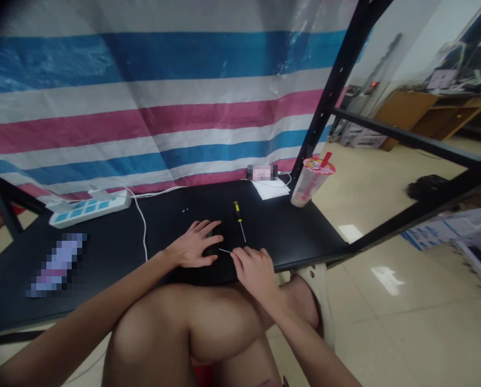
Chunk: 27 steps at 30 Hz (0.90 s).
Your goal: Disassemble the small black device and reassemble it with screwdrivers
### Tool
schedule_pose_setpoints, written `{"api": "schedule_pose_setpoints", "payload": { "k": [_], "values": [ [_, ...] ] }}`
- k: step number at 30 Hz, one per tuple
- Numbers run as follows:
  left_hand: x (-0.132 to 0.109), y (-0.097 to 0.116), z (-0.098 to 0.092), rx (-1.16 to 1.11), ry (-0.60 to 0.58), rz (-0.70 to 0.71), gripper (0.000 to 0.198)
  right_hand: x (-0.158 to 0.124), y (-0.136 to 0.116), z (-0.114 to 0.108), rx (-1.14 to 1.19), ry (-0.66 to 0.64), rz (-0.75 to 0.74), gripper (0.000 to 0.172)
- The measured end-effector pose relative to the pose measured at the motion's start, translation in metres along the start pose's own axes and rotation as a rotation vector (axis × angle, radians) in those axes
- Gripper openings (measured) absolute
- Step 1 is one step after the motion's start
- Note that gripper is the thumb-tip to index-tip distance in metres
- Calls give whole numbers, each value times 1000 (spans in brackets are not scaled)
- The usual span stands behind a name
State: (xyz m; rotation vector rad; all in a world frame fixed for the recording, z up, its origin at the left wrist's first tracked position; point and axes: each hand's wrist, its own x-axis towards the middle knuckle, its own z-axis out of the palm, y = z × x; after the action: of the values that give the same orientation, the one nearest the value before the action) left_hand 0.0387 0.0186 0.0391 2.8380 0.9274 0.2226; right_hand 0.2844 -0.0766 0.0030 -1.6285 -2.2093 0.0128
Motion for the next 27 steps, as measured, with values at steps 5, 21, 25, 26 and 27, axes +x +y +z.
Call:
{"api": "schedule_pose_setpoints", "payload": {
  "k": [5,21,25,26,27],
  "values": [
    [-3,-1,1,23,14,-3,54,7,10,-8,5,-7,-85,33],
    [-5,0,-2,-4,26,-56,67,24,32,-28,27,-66,-115,29],
    [-5,0,-2,-13,31,-57,67,32,33,-34,3,-93,-149,29],
    [-5,0,-2,-10,31,-58,67,33,33,-36,-4,-95,-151,29],
    [-5,0,-2,-5,30,-59,67,34,33,-37,-10,-94,-149,30]
  ]
}}
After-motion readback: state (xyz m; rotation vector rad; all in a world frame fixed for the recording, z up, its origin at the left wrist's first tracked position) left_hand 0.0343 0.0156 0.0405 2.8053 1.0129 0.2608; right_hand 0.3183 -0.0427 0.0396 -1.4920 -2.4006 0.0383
